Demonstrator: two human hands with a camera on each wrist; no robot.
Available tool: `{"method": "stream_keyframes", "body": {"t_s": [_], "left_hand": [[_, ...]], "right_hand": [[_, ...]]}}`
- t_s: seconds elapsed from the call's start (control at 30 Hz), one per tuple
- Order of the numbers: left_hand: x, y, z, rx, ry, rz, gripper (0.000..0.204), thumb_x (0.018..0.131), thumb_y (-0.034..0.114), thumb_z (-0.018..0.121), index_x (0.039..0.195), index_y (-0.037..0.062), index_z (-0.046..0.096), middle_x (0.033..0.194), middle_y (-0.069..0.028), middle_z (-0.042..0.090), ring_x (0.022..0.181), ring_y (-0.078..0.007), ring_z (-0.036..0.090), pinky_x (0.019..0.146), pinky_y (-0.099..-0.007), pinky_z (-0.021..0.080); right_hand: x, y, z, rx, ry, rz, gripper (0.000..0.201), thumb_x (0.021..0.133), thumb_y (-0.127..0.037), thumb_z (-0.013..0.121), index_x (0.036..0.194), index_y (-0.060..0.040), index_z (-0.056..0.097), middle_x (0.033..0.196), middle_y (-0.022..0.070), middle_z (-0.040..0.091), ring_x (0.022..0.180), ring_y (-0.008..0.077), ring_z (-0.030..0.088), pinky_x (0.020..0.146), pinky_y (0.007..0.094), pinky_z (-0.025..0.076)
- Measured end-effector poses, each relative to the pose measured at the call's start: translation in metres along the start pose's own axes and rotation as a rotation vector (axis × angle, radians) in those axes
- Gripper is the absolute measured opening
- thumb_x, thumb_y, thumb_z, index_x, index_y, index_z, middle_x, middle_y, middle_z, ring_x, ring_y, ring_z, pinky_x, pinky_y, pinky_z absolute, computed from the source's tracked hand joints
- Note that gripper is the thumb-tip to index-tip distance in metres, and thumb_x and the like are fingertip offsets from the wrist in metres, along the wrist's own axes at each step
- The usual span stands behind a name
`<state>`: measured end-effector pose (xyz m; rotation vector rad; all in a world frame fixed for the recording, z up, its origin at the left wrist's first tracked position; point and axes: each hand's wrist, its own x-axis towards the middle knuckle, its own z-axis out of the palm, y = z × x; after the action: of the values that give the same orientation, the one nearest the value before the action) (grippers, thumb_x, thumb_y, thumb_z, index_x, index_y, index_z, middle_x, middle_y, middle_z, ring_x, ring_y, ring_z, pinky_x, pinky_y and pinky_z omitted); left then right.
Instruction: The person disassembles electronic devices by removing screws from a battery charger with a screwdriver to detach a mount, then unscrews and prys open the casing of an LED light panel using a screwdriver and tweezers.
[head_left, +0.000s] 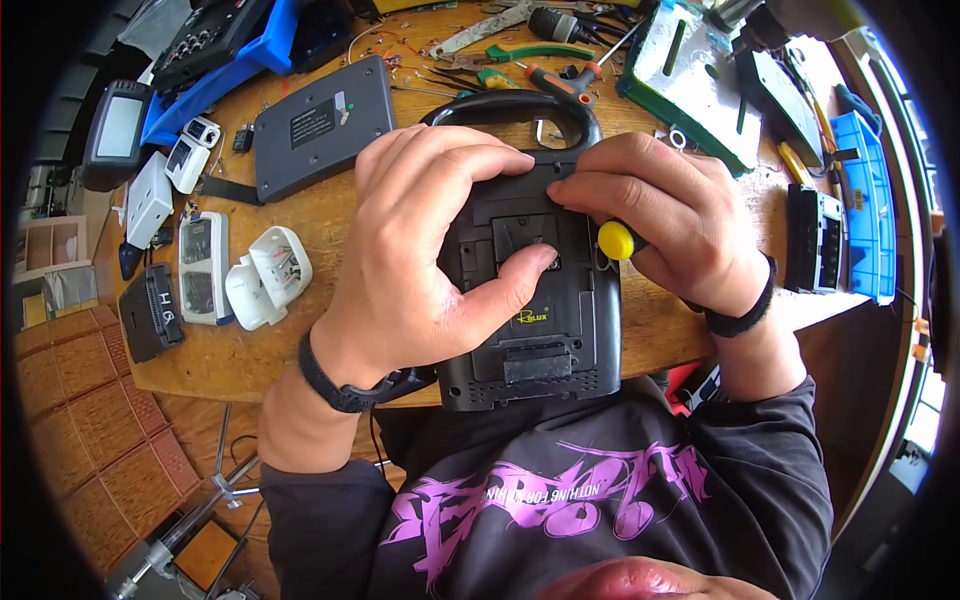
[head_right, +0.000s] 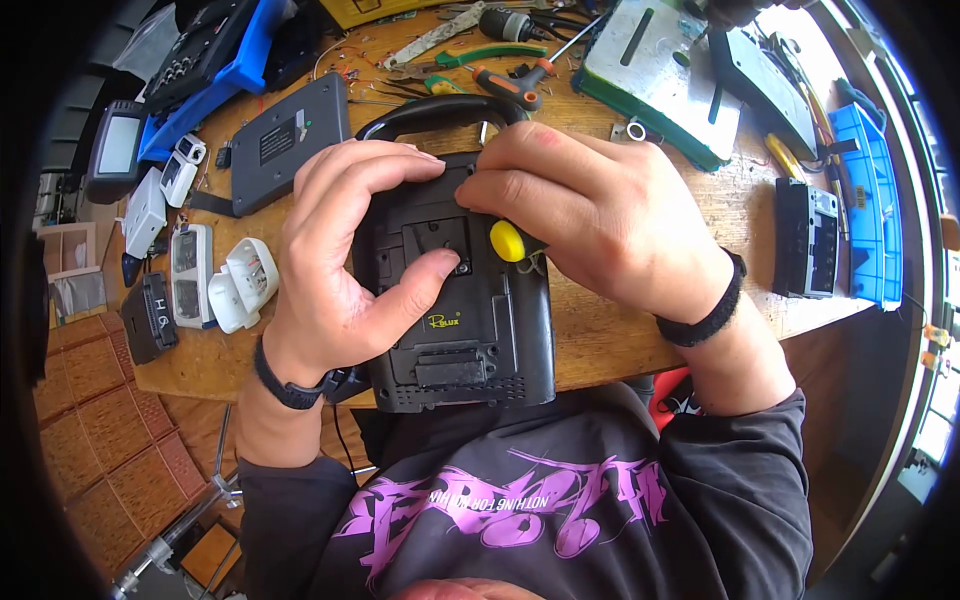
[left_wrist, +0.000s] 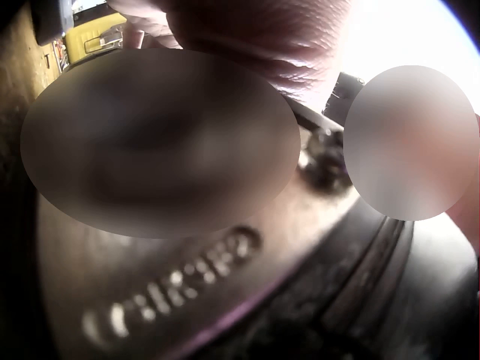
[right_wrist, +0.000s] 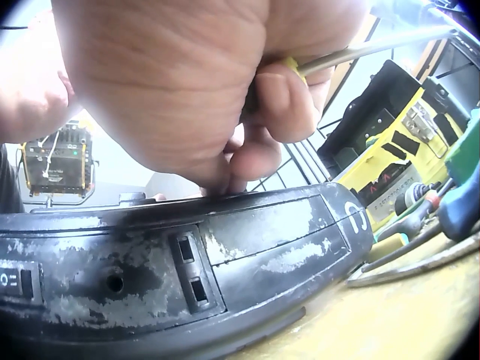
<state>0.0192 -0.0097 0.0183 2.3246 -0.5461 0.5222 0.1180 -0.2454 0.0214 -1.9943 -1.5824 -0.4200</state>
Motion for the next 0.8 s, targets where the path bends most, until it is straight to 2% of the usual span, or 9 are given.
{"method": "stream_keyframes", "body": {"t_s": [0.17, 0.4, 0.47, 0.7, 0.77, 0.8], "left_hand": [[-0.0011, 0.0013, -0.0015, 0.019, 0.000, -0.010, 0.048, 0.071, 0.015, 0.083, 0.115, 0.0016, 0.069, 0.115, -0.0140, 0.070, 0.111, -0.0326, 0.064, 0.102, -0.0408, 0.045], [-0.0017, 0.0001, -0.0007, 0.019, 0.015, -0.003, 0.047, 0.071, 0.016, 0.083, 0.114, 0.0017, 0.069, 0.114, -0.0137, 0.070, 0.110, -0.0323, 0.064, 0.101, -0.0405, 0.045], [-0.0017, 0.0003, -0.0001, 0.012, 0.024, 0.000, 0.047, 0.071, 0.016, 0.083, 0.113, 0.0016, 0.069, 0.114, -0.0135, 0.070, 0.109, -0.0322, 0.064, 0.101, -0.0405, 0.044], [0.0003, -0.0005, -0.0022, 0.010, 0.014, 0.007, 0.047, 0.071, 0.017, 0.083, 0.113, 0.0015, 0.069, 0.114, -0.0137, 0.069, 0.109, -0.0321, 0.063, 0.101, -0.0406, 0.043], [0.0004, -0.0009, -0.0021, -0.007, 0.008, 0.001, 0.047, 0.071, 0.018, 0.084, 0.113, 0.0014, 0.069, 0.114, -0.0139, 0.069, 0.109, -0.0323, 0.063, 0.101, -0.0410, 0.043], [0.0008, -0.0010, -0.0021, -0.005, 0.008, 0.001, 0.047, 0.071, 0.018, 0.084, 0.113, 0.0014, 0.069, 0.114, -0.0139, 0.069, 0.109, -0.0323, 0.063, 0.101, -0.0410, 0.043]], "right_hand": [[0.0001, -0.0010, -0.0020, 0.027, -0.021, 0.046, 0.043, 0.065, 0.006, 0.069, 0.105, -0.0082, 0.073, 0.103, 0.0055, 0.068, 0.085, 0.0255, 0.073, 0.068, 0.0363, 0.061], [0.0003, -0.0005, -0.0033, 0.071, -0.026, 0.066, 0.048, 0.063, 0.009, 0.066, 0.107, -0.0079, 0.073, 0.104, 0.0058, 0.068, 0.086, 0.0266, 0.072, 0.069, 0.0369, 0.061], [-0.0002, -0.0010, -0.0049, 0.103, -0.068, 0.043, 0.038, 0.072, 0.009, 0.068, 0.108, -0.0021, 0.074, 0.100, 0.0108, 0.068, 0.082, 0.0265, 0.072, 0.066, 0.0353, 0.058], [0.0025, -0.0010, -0.0062, 0.111, -0.046, 0.035, 0.036, 0.073, 0.007, 0.069, 0.107, -0.0032, 0.075, 0.100, 0.0097, 0.068, 0.080, 0.0256, 0.071, 0.065, 0.0345, 0.057], [0.0002, -0.0002, -0.0062, 0.077, -0.048, 0.073, 0.045, 0.064, 0.006, 0.069, 0.105, -0.0099, 0.074, 0.104, 0.0046, 0.068, 0.085, 0.0259, 0.073, 0.068, 0.0369, 0.060], [-0.0001, 0.0010, -0.0057, 0.077, -0.047, 0.072, 0.045, 0.064, 0.006, 0.069, 0.105, -0.0099, 0.074, 0.104, 0.0046, 0.068, 0.085, 0.0259, 0.073, 0.068, 0.0369, 0.060]]}}
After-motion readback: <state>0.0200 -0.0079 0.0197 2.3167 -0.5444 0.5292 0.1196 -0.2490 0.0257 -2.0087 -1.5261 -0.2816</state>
